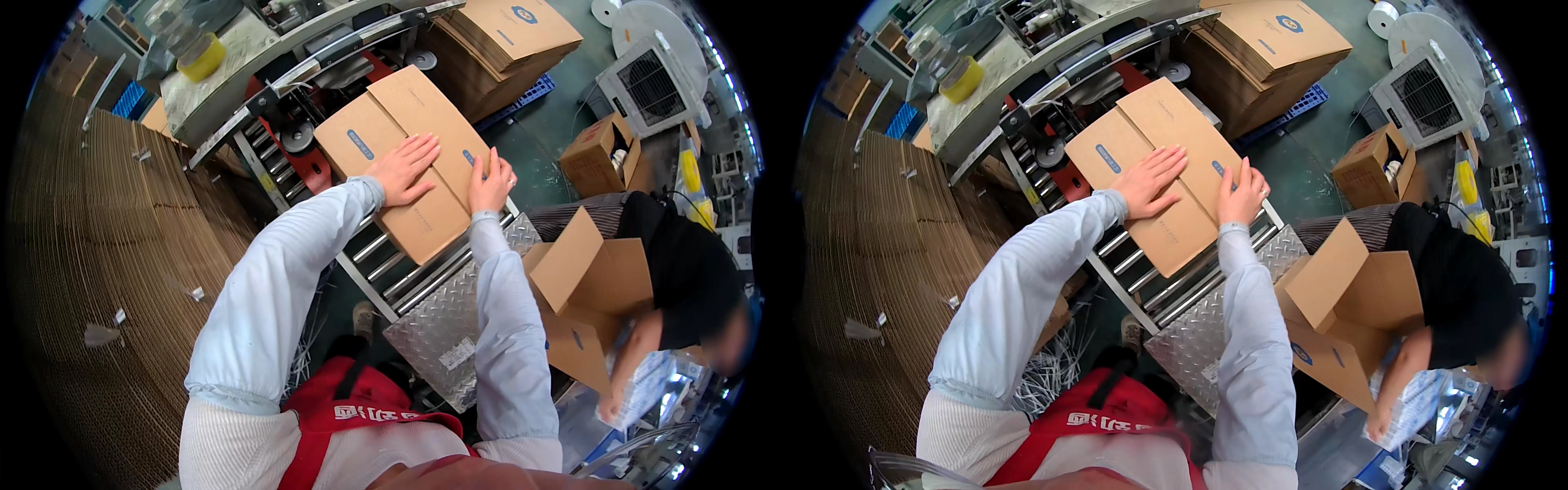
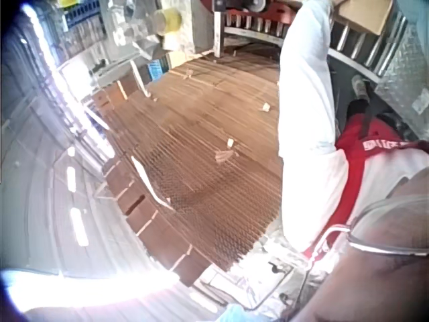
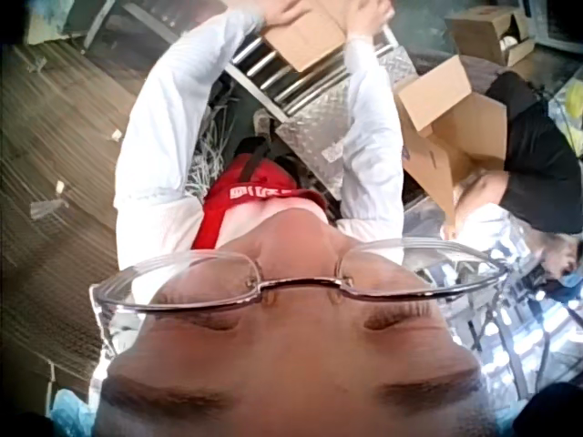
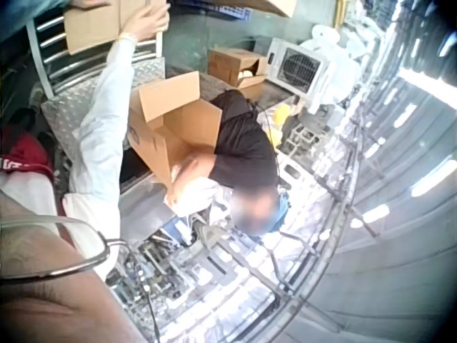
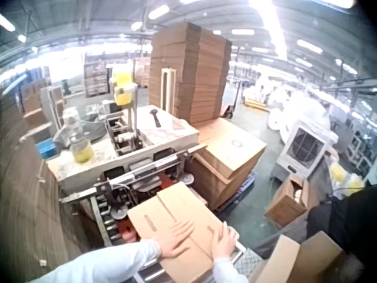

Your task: The person places multiple small blue and white product boxes into a larger cardboard shipping box. They arrange the items, add bubble wrap for protection, and close the box flaps. A coworker assists by handing over items and preparing additional boxes.

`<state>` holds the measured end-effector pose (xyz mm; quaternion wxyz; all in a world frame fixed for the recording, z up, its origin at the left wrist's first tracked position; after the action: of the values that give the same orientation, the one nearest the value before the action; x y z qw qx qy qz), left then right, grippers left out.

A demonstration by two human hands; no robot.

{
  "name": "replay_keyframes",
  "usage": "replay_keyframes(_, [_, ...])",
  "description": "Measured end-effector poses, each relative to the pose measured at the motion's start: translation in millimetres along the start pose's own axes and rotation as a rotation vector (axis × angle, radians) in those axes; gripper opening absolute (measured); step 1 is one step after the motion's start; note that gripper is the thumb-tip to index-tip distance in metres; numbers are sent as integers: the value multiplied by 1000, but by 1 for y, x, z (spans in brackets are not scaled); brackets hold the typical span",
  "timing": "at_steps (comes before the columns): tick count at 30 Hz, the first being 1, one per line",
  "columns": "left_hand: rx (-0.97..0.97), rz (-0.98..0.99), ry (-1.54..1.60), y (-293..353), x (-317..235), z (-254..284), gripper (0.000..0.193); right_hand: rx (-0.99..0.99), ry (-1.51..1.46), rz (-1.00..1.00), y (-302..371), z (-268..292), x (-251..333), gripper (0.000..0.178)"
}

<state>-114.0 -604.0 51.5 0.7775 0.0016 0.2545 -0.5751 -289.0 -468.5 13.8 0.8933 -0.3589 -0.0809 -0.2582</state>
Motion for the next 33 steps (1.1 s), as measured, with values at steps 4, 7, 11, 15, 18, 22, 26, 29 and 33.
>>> replay_keyframes(4, [-50,1,-65,-26,8,-1,69,-62,-16,-2,-36,-29,-22,41])
replay_keyframes(7, [-75,28,-114,-38,14,-8,70,-9,-43,-7,-57,-36,-28,37])
replay_keyframes(11, [-59,38,-136,-27,1,-6,70,28,4,24,-47,-28,-29,38])
replay_keyframes(15, [10,-47,-64,0,-6,2,71,33,36,27,-4,2,-15,39])
replay_keyframes(18, [23,-93,-7,15,-5,5,72,65,-60,-55,20,18,-1,40])
replay_keyframes(22, [41,-150,65,14,-5,1,73,95,-55,-78,29,25,-3,41])
replay_keyframes(26, [63,-260,171,14,1,-13,72,152,85,-107,74,38,-8,40])
replay_keyframes(29, [62,-205,174,15,-6,-21,70,103,61,-105,85,38,-8,37])
replay_keyframes(33, [19,-54,122,0,-1,-15,65,103,-109,-47,29,22,-13,34])
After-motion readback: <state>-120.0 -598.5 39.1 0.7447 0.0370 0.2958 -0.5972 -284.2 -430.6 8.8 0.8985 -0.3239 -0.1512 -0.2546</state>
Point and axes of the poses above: each hand's wrist, its own y-axis away from the middle knuckle, its own z-axis out of the back of the hand, x = y × z, the point moved 2 cm from there along -y, towards the middle knuckle, and after that the axes turned 14 degrees about z, right-handed, at the moved point
